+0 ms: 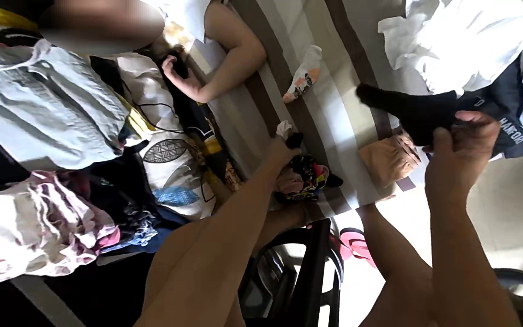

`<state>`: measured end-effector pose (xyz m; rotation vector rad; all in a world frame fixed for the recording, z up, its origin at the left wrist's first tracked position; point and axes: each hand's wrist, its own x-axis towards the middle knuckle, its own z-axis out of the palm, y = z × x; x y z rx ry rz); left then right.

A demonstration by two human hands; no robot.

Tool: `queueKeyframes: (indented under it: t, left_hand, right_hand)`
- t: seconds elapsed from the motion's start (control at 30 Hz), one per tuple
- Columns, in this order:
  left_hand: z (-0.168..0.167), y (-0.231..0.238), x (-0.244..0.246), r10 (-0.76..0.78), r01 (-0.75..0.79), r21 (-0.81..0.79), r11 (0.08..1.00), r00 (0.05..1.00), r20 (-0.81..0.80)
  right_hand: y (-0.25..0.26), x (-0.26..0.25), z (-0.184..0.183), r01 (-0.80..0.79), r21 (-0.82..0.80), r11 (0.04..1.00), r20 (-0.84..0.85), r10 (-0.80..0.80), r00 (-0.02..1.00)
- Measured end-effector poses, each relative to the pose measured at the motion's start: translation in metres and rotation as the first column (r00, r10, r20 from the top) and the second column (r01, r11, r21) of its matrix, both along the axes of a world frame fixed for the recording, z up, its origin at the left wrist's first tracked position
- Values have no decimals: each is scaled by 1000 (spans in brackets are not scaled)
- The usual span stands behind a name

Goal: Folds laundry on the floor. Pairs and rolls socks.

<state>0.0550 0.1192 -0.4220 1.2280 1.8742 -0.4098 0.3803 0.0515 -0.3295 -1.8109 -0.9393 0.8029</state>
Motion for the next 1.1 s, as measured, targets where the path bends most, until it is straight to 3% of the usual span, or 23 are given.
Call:
queueKeyframes:
  t: [0.07,0.17,0.27,0.33,0.43,0.53,0.6,0.73,0.8,0.87,0.93,1.0,1.07,1.1]
  left_hand:
    - [-8,-27,-2,-57,55,-23,998,996,-75]
    - [0,-43,0,-80,75,124,989,996,31]
    - [42,-49,18,-40,-5,270,963,986,162]
    - [81,-50,37,-3,-65,253,965,966,258]
    - [142,-58,64,-138,31,218,975,858,495]
    - [203,-72,87,-383,218,325,920,675,630]
    - [239,-79,97,-459,324,325,888,618,638]
    - [285,-94,92,-466,462,206,862,566,680]
    - [298,-106,81,-391,392,186,901,546,741]
    - [308,-120,72,-215,216,118,969,509,834]
    - [315,-135,67,-42,10,41,999,382,923]
    - [325,-146,69,29,-88,-8,996,242,970]
    - [337,-154,74,23,-130,-6,992,137,990]
    - [344,-158,77,14,-147,4,989,116,993]
  right_hand:
    - [-14,-9,8,-131,-128,983,99,144,985]
    - [-35,-23,5,-254,-169,952,182,284,942]
    - [-53,-38,15,-274,-312,910,112,321,940]
    - [-64,-46,25,-285,-351,892,23,312,950]
    - [-73,-57,57,-314,-321,893,-147,281,949]
    - [-76,-63,107,-310,-286,907,-239,245,939]
    - [-80,-61,137,-223,-192,956,-149,196,969]
    - [-97,-34,202,14,-14,1000,-290,-17,957]
    - [-110,-16,226,123,22,992,-306,-111,946]
    - [-124,-1,246,231,31,972,-323,-209,923]
    - [-139,8,256,306,20,952,-376,-277,884]
    - [-153,12,259,336,8,942,-406,-304,862]
    - [-168,13,259,310,-23,951,-320,-300,898]
    - [-176,14,257,282,-41,959,-182,-285,941]
